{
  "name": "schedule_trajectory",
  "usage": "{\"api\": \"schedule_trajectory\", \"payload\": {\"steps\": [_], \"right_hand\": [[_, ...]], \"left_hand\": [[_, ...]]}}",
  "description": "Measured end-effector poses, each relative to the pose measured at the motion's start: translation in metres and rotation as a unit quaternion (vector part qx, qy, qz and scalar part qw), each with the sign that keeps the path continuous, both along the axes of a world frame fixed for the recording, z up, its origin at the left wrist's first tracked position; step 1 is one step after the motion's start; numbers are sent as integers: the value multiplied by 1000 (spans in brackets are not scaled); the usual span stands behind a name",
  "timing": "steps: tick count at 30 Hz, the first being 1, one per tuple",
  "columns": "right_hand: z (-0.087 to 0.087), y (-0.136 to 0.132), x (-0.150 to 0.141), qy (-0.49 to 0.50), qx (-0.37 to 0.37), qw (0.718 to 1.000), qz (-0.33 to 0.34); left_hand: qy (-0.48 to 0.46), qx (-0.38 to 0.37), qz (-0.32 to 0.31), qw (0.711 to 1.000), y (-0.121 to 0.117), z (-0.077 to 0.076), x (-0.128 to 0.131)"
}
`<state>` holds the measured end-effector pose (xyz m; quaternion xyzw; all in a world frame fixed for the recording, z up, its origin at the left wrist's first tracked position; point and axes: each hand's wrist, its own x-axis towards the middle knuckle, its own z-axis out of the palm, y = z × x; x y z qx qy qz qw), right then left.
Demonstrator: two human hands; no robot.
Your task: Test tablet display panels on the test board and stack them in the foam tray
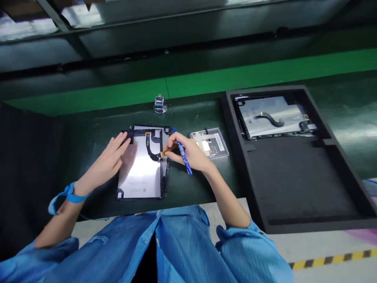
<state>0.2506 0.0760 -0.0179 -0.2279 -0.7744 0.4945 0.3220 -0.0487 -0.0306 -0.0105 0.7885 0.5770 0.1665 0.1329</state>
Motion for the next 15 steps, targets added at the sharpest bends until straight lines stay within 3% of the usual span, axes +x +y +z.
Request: {"api": "schedule_trajectory", "payload": {"steps": [2, 4, 6, 9, 15], "right_hand": [[3, 3, -4, 15, -18, 1000, 13], [4, 3, -6, 28, -26, 999, 14], [2, 2, -7, 35, -31, 999, 11], [-2, -2, -7, 46, -37, 998, 9], [-8, -7, -11, 54, -52, 997, 13]], "left_hand": [[-136, -27, 28, 990, 7, 10, 27], [-287, -88, 67, 952, 15, 17, 56], [-377, -139, 91, 911, 23, 19, 79], [-411, -167, 103, 890, 32, 16, 97], [-398, -163, 114, 895, 37, 15, 99]]}}
